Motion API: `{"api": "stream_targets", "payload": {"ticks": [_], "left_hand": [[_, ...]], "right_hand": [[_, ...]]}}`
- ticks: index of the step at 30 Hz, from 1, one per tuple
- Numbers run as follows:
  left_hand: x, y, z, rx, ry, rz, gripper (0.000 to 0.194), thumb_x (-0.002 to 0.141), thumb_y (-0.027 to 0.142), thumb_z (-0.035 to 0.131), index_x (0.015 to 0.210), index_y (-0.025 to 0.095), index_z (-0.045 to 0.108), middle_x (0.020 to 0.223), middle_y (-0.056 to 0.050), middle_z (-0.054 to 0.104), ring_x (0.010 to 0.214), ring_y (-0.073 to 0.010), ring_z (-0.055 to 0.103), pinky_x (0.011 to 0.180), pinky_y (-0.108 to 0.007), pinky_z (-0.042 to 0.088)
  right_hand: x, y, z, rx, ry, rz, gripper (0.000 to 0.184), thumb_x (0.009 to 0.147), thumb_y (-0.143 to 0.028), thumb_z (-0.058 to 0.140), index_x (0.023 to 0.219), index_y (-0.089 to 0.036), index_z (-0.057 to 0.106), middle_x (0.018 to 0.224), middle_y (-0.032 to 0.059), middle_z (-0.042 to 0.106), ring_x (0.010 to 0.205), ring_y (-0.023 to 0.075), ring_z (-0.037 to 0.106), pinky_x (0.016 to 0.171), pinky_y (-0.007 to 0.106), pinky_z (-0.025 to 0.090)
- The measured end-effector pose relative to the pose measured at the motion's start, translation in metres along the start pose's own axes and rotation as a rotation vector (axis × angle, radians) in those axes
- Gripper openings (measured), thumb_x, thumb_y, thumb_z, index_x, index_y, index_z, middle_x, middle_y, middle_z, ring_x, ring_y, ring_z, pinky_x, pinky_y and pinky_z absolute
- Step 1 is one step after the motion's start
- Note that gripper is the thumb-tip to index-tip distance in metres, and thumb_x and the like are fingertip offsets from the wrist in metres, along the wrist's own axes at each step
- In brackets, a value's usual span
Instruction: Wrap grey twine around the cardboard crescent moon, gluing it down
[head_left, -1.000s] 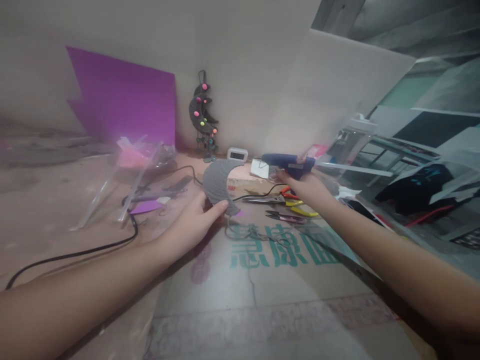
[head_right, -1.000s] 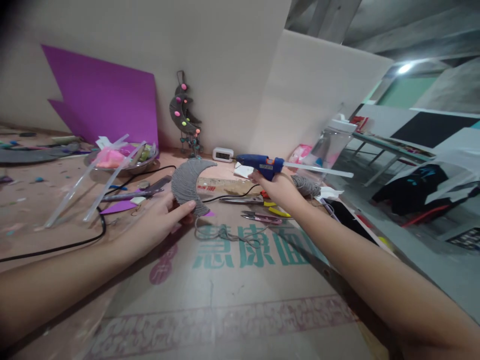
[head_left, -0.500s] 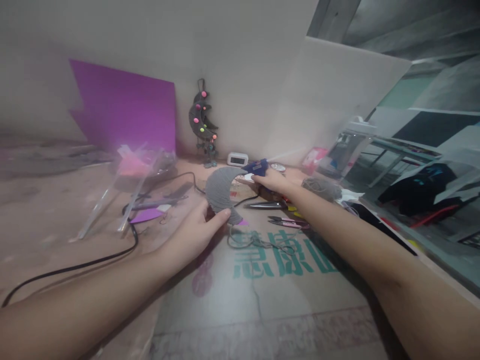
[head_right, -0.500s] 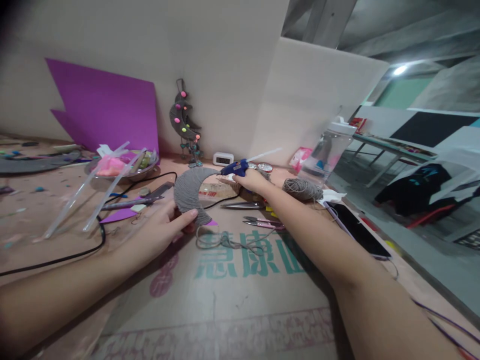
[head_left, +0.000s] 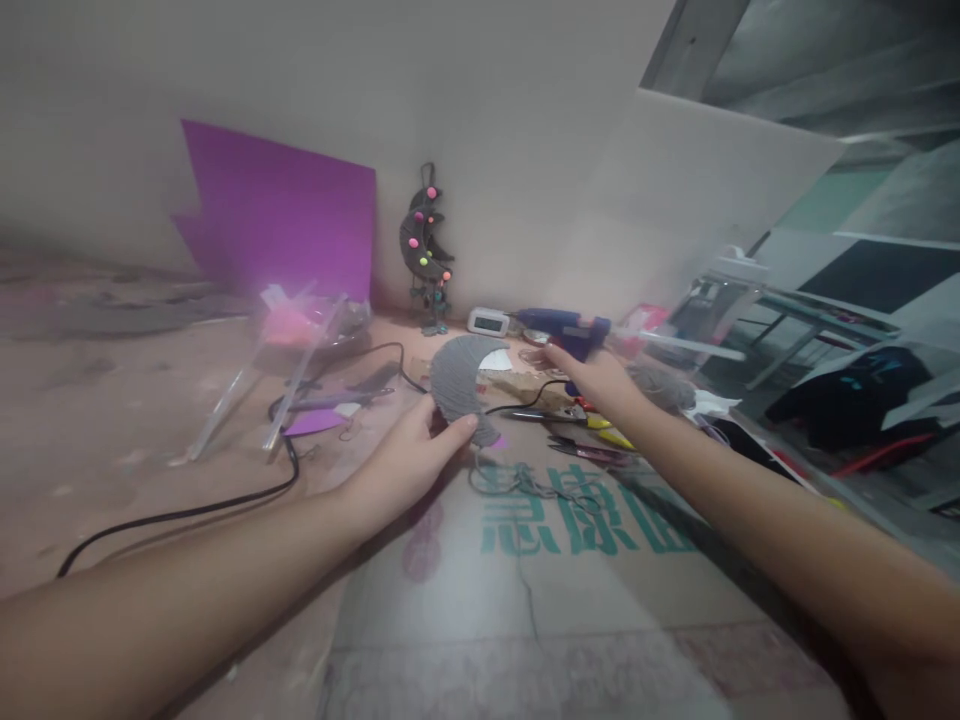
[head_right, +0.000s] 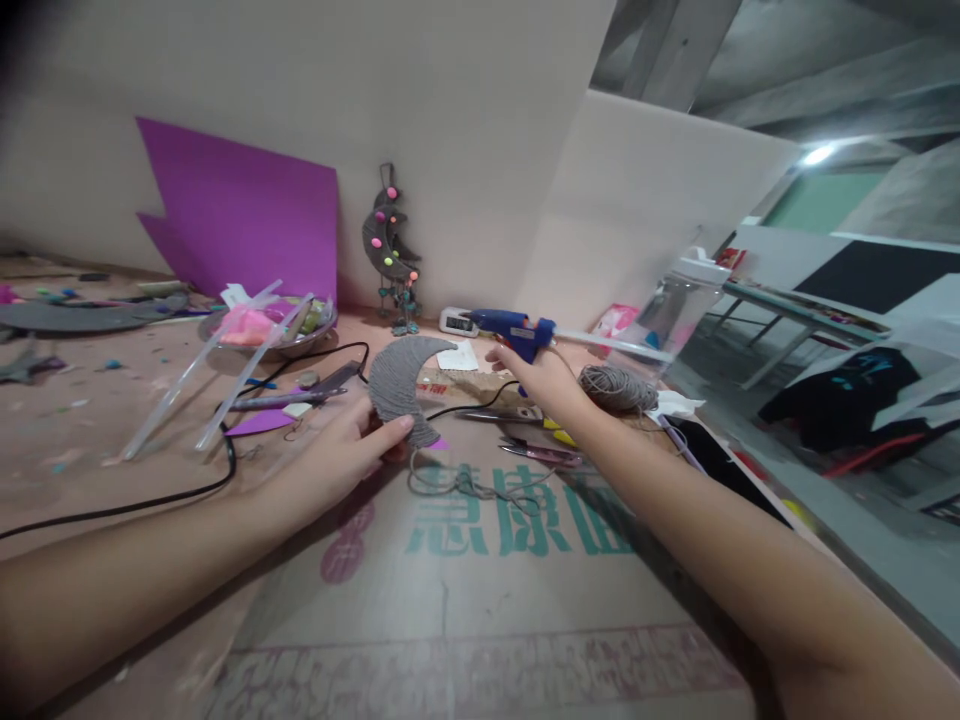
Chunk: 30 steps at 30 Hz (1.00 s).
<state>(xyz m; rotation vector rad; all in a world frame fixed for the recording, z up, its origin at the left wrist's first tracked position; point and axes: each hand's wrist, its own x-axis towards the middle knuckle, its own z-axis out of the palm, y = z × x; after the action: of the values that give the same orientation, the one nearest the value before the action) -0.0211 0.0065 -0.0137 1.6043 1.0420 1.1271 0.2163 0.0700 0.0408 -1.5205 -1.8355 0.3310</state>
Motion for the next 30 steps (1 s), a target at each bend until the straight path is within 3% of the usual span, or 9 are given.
{"api": "stream_targets", "payload": {"ticks": [2, 5, 10, 14, 23, 30], "left_hand": [[0.0, 0.0, 0.0, 0.002, 0.004, -0.006, 0.022, 0.089, 0.037, 0.057, 0.099, 0.017, 0.059, 0.087, -0.003, 0.067, 0.079, -0.0183, 0.061, 0.067, -0.027, 0.045], [0.001, 0.001, 0.0, 0.008, -0.001, -0.017, 0.024, 0.089, 0.038, 0.056, 0.1, 0.017, 0.059, 0.084, -0.002, 0.067, 0.075, -0.0176, 0.061, 0.067, -0.027, 0.044], [-0.001, 0.007, 0.001, -0.038, 0.023, -0.082, 0.018, 0.089, 0.032, 0.054, 0.098, 0.017, 0.059, 0.073, 0.002, 0.062, 0.067, -0.0151, 0.057, 0.063, -0.026, 0.043], [-0.002, 0.009, 0.0, -0.042, 0.018, -0.119, 0.016, 0.087, 0.033, 0.055, 0.092, 0.017, 0.057, 0.069, 0.002, 0.06, 0.063, -0.0143, 0.056, 0.059, -0.025, 0.042], [0.001, 0.003, -0.003, 0.003, -0.006, -0.11, 0.024, 0.086, 0.04, 0.057, 0.087, 0.016, 0.057, 0.075, -0.001, 0.062, 0.066, -0.0146, 0.056, 0.059, -0.025, 0.041], [0.0, 0.002, -0.004, 0.025, -0.012, -0.112, 0.024, 0.086, 0.04, 0.058, 0.09, 0.016, 0.058, 0.077, -0.001, 0.063, 0.066, -0.0145, 0.056, 0.058, -0.026, 0.04]], "right_hand": [[-0.023, 0.005, -0.012, 0.021, 0.032, -0.062, 0.031, 0.09, -0.043, 0.055, 0.088, -0.018, 0.073, 0.096, 0.0083, 0.076, 0.101, 0.0257, 0.069, 0.095, 0.038, 0.051], [-0.059, 0.013, -0.023, 0.17, -0.006, -0.082, 0.031, 0.086, -0.048, 0.061, 0.092, -0.019, 0.071, 0.097, 0.0074, 0.076, 0.093, 0.0255, 0.071, 0.088, 0.039, 0.056], [-0.103, 0.019, -0.022, 0.085, -0.124, -0.069, 0.03, 0.087, -0.049, 0.058, 0.094, -0.025, 0.074, 0.098, 0.005, 0.077, 0.094, 0.0285, 0.072, 0.084, 0.042, 0.059], [-0.11, 0.018, -0.015, 0.153, -0.235, -0.153, 0.024, 0.083, -0.047, 0.064, 0.091, -0.027, 0.073, 0.091, 0.0033, 0.076, 0.09, 0.0277, 0.071, 0.078, 0.039, 0.059], [-0.113, 0.009, -0.012, 0.06, -0.2, -0.215, 0.029, 0.08, -0.049, 0.068, 0.077, -0.021, 0.061, 0.074, 0.0021, 0.063, 0.067, 0.0182, 0.059, 0.059, 0.03, 0.046], [-0.113, 0.015, -0.007, -0.026, -0.211, -0.144, 0.027, 0.084, -0.048, 0.063, 0.079, -0.022, 0.058, 0.072, 0.0006, 0.061, 0.067, 0.018, 0.058, 0.059, 0.029, 0.046]]}}
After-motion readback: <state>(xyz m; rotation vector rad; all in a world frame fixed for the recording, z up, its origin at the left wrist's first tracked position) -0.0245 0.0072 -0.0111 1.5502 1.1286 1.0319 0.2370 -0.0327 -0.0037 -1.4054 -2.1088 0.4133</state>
